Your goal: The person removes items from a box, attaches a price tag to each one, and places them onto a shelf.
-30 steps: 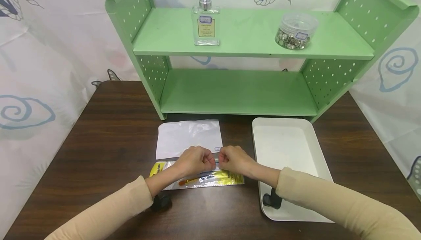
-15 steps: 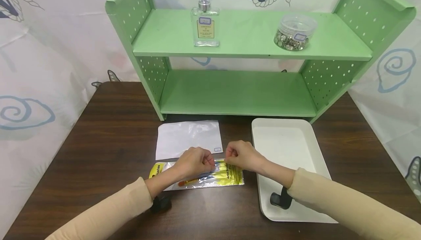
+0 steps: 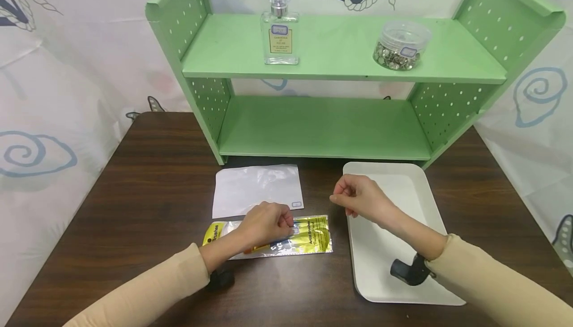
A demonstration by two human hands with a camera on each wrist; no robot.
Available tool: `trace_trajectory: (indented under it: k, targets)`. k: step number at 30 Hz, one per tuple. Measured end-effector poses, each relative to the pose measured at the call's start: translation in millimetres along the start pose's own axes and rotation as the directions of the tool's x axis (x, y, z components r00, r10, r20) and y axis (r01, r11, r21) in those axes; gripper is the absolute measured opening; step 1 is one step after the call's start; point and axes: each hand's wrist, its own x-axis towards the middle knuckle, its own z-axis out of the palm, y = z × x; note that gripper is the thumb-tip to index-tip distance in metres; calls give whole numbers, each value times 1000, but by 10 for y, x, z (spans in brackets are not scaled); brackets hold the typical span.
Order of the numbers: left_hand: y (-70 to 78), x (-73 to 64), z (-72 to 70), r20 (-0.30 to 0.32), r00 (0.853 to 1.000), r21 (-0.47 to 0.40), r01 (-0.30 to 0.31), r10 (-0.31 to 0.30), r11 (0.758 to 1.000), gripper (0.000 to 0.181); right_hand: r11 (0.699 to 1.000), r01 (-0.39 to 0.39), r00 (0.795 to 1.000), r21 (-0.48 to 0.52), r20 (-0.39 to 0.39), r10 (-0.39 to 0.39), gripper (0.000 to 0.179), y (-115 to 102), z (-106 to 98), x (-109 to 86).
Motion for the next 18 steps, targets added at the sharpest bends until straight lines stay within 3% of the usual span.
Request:
trace_trajectory:
  k: [6,9,11,12,15,18]
  targets:
    - [10,-2,-1,-11,1000,32,-7,7,999,13,998,27,985,62,-174,-16,14,-47,-391,-125]
    - [2,-3,1,-15,1000,40,-7,7,999,15,983,128,941,131,-328,-79,10,-48,-602,-192]
    - [-4,-4,2,-21,1000,41,-11,12,999,18,944,245,879,221,-462,-120,3,-33,-739,-223]
    - [-6,-4,3,-24,1000,43,-10,11,999,19,912,312,834,267,-536,-128,4,-26,-805,-232]
    - [-14,-2,5,-38,999,55,-8,10,998,26,764,516,685,388,-723,-95,10,-10,-1003,-243]
    - [-19,1,9,-46,999,67,3,1,998,31,619,669,522,411,-853,1,11,3,-1194,-236]
